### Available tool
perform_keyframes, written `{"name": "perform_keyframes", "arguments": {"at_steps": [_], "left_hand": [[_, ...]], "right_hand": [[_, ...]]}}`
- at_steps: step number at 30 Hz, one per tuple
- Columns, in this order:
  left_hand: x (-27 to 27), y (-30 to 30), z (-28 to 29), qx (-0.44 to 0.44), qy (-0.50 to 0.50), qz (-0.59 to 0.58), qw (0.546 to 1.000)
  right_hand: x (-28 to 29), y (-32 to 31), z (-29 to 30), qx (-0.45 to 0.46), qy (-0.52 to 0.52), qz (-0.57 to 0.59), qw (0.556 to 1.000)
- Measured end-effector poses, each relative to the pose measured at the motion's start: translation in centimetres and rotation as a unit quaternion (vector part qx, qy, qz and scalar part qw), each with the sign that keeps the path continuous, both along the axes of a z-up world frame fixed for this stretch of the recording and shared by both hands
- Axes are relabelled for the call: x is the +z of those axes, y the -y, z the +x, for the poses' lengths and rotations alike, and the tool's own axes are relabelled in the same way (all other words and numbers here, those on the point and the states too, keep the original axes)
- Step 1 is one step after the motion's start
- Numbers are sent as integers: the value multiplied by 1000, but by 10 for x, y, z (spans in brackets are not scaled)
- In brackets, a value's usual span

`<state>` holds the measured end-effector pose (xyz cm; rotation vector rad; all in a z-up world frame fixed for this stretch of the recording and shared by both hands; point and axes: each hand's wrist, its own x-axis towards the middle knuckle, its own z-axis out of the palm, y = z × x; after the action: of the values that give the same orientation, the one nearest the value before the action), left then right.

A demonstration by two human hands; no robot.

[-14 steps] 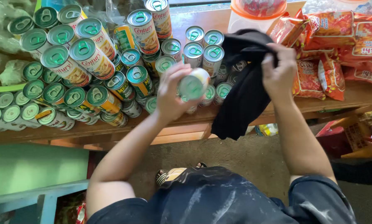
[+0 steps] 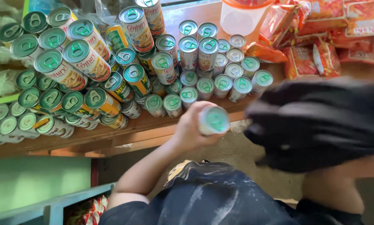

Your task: Wiping canned goods with a cloth and organizing them on grocery store shelves.

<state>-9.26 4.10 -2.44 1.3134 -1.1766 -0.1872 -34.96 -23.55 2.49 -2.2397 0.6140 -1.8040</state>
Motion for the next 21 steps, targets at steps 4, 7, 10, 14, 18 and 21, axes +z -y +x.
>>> {"name": "perform_keyframes", "arguments": {"at_steps": [4, 7, 10, 14, 18, 21], "left_hand": [[4, 18, -28, 42, 306, 28, 951], [-37, 15, -31, 63, 344, -14, 937], [-31, -23, -32, 39, 337, -2, 941], [-50, -68, -6, 1, 322, 29, 946], [-61, -138, 19, -59, 311, 142, 938], [-51, -193, 33, -61, 325, 145, 933]], "right_hand": [[-27, -155, 62, 272, -74, 15, 959], [-58, -184, 74, 191, -113, -41, 974], [-79, -180, 70, 200, -100, 117, 968], [-97, -252, 83, 115, -78, 57, 989], [-119, -307, 110, 154, -56, 25, 986], [-140, -343, 127, 164, -27, 47, 985]]}}
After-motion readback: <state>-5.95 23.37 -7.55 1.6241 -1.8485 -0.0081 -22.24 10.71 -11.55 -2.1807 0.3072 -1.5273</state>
